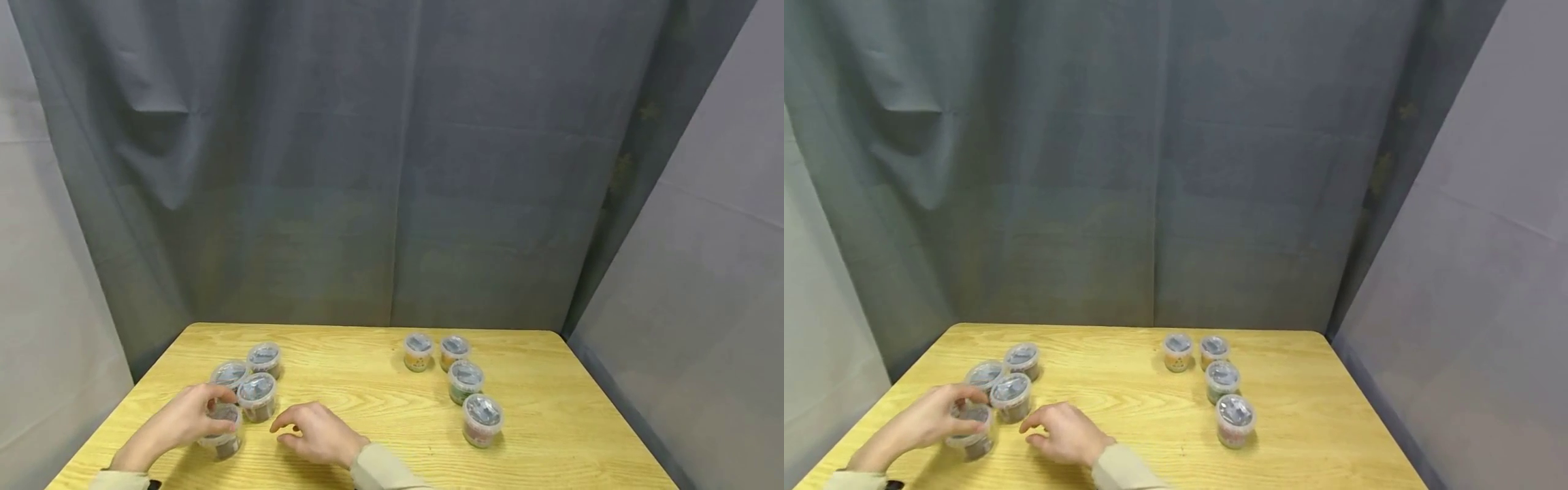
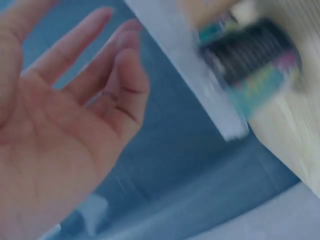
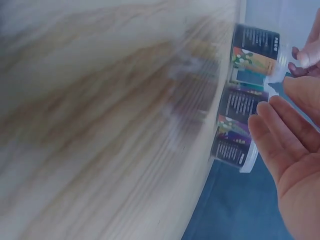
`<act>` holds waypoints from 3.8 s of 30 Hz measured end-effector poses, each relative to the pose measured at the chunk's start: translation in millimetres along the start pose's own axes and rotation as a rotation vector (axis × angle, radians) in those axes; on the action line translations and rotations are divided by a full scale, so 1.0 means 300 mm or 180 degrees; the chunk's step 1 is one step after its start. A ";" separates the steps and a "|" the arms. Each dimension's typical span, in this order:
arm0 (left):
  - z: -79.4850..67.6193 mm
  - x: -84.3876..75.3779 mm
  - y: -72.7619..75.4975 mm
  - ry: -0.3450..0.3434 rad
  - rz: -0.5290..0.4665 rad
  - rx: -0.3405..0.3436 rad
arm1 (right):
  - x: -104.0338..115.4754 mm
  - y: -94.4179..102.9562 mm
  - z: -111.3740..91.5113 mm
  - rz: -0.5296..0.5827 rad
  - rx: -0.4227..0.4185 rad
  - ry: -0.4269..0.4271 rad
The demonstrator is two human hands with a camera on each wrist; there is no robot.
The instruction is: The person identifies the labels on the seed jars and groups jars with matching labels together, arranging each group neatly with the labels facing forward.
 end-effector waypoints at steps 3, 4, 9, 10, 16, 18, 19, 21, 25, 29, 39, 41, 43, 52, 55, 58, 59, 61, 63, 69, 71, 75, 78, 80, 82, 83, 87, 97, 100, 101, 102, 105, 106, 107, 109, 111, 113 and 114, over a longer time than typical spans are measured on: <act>-0.021 0.032 0.018 -0.0094 0.0097 0.0041 | 0.014 -0.015 0.019 -0.0165 0.0046 0.0083; -0.026 0.041 0.020 -0.0175 0.0121 0.0025 | 0.020 -0.019 0.025 -0.0239 0.0054 0.0124; -0.055 0.069 0.013 -0.0471 0.0224 -0.0043 | 0.051 -0.047 0.047 -0.0500 0.0182 0.0311; -0.059 0.072 0.010 -0.0489 0.0221 -0.0057 | 0.057 -0.053 0.051 -0.0527 0.0235 0.0309; -0.072 0.077 -0.011 -0.0341 0.0406 -0.0135 | 0.089 -0.087 0.063 -0.0516 0.0619 0.0147; -0.074 0.075 -0.016 -0.0282 0.0516 -0.0178 | 0.097 -0.096 0.064 -0.0506 0.0634 0.0126; -0.076 0.074 -0.017 -0.0235 0.0545 -0.0190 | 0.101 -0.097 0.063 -0.0495 0.0623 0.0121; -0.079 0.072 -0.019 -0.0165 0.0606 -0.0223 | 0.104 -0.101 0.062 -0.0486 0.0578 0.0123; -0.078 0.061 -0.025 -0.0239 0.0662 -0.0299 | 0.102 -0.102 0.059 -0.0385 0.0506 0.0145; -0.066 0.038 -0.035 -0.0533 0.0671 -0.0414 | 0.091 -0.100 0.054 -0.0251 0.0225 0.0153; -0.045 -0.018 -0.031 -0.0615 0.0423 -0.0558 | 0.068 -0.064 0.047 0.0596 -0.0716 -0.0156; -0.039 -0.031 -0.032 -0.0676 0.0365 -0.0678 | 0.060 -0.051 0.042 0.0760 -0.0857 -0.0253; -0.033 -0.044 -0.039 -0.0704 0.0276 -0.0813 | 0.052 -0.036 0.033 0.0915 -0.0977 -0.0356; 0.013 -0.117 -0.120 -0.0134 -0.0628 -0.0860 | -0.019 0.024 -0.021 0.1431 -0.1215 -0.0905; 0.036 -0.141 -0.146 0.0062 -0.0911 -0.0837 | -0.040 0.046 -0.038 0.1421 -0.1261 -0.0986; 0.058 -0.159 -0.168 0.0155 -0.1134 -0.0831 | -0.060 0.071 -0.050 0.1389 -0.1285 -0.1038; 0.065 -0.164 -0.175 0.0151 -0.1184 -0.0835 | -0.065 0.079 -0.053 0.1383 -0.1298 -0.1055; 0.079 -0.176 -0.185 0.0168 -0.1253 -0.0853 | -0.079 0.094 -0.057 0.1385 -0.1346 -0.1066; 0.094 -0.188 -0.193 0.0165 -0.1279 -0.0888 | -0.091 0.106 -0.061 0.1390 -0.1409 -0.1075; 0.121 -0.214 -0.220 0.0081 -0.1344 -0.0980 | -0.117 0.127 -0.074 0.1420 -0.1538 -0.1102; 0.127 -0.219 -0.230 0.0087 -0.1414 -0.1015 | -0.123 0.131 -0.078 0.1422 -0.1552 -0.1131; 0.145 -0.232 -0.255 0.0005 -0.1516 -0.1108 | -0.139 0.144 -0.088 0.1415 -0.1586 -0.1175; 0.161 -0.245 -0.271 -0.0140 -0.1569 -0.1156 | -0.155 0.155 -0.098 0.1411 -0.1664 -0.1220; 0.170 -0.252 -0.281 -0.0230 -0.1635 -0.1120 | -0.166 0.164 -0.106 0.1417 -0.1729 -0.1257; 0.176 -0.257 -0.290 -0.0283 -0.1743 -0.1049 | -0.175 0.172 -0.115 0.1425 -0.1780 -0.1314; 0.178 -0.259 -0.294 -0.0286 -0.1799 -0.1002 | -0.179 0.176 -0.118 0.1434 -0.1803 -0.1345; 0.183 -0.265 -0.312 -0.0202 -0.2015 -0.0862 | -0.176 0.201 -0.128 0.1511 -0.1896 -0.1519; 0.199 -0.298 -0.381 0.0041 -0.2185 -0.0949 | -0.187 0.253 -0.146 0.1841 -0.2060 -0.1653; 0.200 -0.323 -0.399 0.0064 -0.2141 -0.1123 | -0.228 0.229 -0.148 0.1950 -0.2052 -0.1749; 0.198 -0.333 -0.404 0.0087 -0.2124 -0.1185 | -0.239 0.223 -0.148 0.1947 -0.2056 -0.1771; 0.196 -0.342 -0.408 0.0101 -0.2107 -0.1246 | -0.243 0.220 -0.147 0.1932 -0.2056 -0.1821; 0.189 -0.367 -0.417 0.0118 -0.1973 -0.1426 | -0.245 0.219 -0.140 0.1801 -0.2102 -0.1914; 0.186 -0.373 -0.419 0.0104 -0.1934 -0.1489 | -0.244 0.220 -0.137 0.1749 -0.2118 -0.1933; 0.185 -0.377 -0.420 0.0095 -0.1910 -0.1537 | -0.242 0.222 -0.134 0.1745 -0.2126 -0.1940; 0.183 -0.381 -0.422 0.0065 -0.1884 -0.1571 | -0.240 0.227 -0.130 0.1763 -0.2132 -0.1942; 0.183 -0.376 -0.424 0.0048 -0.1923 -0.1513 | -0.241 0.232 -0.131 0.1791 -0.2114 -0.1952; 0.183 -0.366 -0.427 0.0070 -0.2045 -0.1362 | -0.244 0.236 -0.137 0.1818 -0.2067 -0.1962; 0.183 -0.359 -0.429 0.0092 -0.2110 -0.1268 | -0.245 0.238 -0.141 0.1825 -0.2042 -0.1967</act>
Point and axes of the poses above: each hand's wrist, its own z-axis towards the middle knuckle, its own y-axis out of the back of the hand, x = y × z, the point moved 2 cm from there along z, towards the middle knuckle, and after that the axes turned 10 degrees about -x, right-handed, at the moved point
